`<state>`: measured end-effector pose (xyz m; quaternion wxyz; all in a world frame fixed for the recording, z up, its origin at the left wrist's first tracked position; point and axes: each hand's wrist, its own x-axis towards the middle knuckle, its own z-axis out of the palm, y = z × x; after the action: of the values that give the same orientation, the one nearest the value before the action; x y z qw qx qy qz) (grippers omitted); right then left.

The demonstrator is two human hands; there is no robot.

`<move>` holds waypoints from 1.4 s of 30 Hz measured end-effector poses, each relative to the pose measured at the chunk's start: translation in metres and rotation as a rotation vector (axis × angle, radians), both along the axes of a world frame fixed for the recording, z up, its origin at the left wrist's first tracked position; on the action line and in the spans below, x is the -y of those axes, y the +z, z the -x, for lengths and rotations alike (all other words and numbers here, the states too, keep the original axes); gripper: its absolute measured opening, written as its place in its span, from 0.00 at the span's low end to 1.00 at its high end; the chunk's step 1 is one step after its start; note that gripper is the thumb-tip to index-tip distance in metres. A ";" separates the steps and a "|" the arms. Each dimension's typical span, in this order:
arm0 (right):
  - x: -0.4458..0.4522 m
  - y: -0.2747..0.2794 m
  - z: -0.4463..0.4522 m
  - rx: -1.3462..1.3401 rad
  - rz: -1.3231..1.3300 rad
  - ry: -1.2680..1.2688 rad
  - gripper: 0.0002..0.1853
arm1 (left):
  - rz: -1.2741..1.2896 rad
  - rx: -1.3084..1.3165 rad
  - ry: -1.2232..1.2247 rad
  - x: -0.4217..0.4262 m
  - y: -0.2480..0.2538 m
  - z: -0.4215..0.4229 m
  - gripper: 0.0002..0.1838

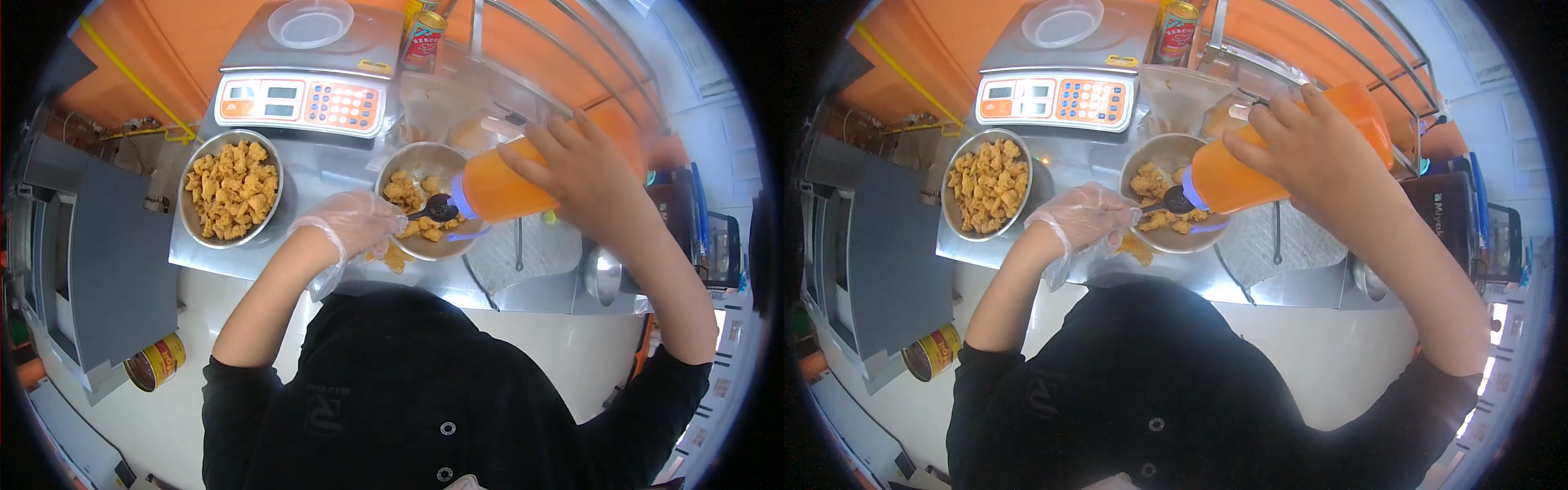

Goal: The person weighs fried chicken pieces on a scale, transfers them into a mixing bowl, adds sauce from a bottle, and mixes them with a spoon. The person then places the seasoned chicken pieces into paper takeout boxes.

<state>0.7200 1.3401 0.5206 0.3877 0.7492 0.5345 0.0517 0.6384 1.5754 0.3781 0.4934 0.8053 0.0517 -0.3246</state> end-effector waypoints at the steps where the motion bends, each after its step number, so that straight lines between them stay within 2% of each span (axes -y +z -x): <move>1: 0.000 0.000 0.001 0.040 0.011 0.007 0.35 | -0.003 -0.003 0.000 0.000 0.000 -0.001 0.18; 6: -0.004 0.000 0.009 0.184 -0.015 0.003 0.37 | -0.013 0.073 -0.051 0.001 -0.009 -0.002 0.19; 9: -0.013 -0.016 0.008 0.134 0.072 0.018 0.31 | -0.083 0.086 -0.097 0.003 -0.002 -0.004 0.20; 13: -0.016 -0.016 0.004 0.126 0.043 0.001 0.32 | -0.075 0.070 -0.083 0.001 -0.009 -0.003 0.19; 16: -0.019 -0.011 0.002 0.146 0.138 0.008 0.38 | -0.099 0.099 -0.077 0.002 -0.009 -0.002 0.19; 19: -0.018 -0.011 0.000 0.121 0.071 0.032 0.32 | -0.082 0.057 -0.076 0.003 -0.010 -0.004 0.19; 34: -0.021 -0.001 -0.003 0.016 0.129 0.057 0.30 | -0.053 -0.030 -0.024 0.008 -0.007 -0.005 0.17; 42: -0.019 0.002 -0.004 0.005 0.036 0.026 0.29 | -0.044 0.008 -0.027 0.006 -0.007 -0.003 0.17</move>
<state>0.7237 1.3591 0.5227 0.4017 0.7348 0.5443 0.0488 0.6415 1.5690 0.3712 0.4714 0.8178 0.0458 -0.3269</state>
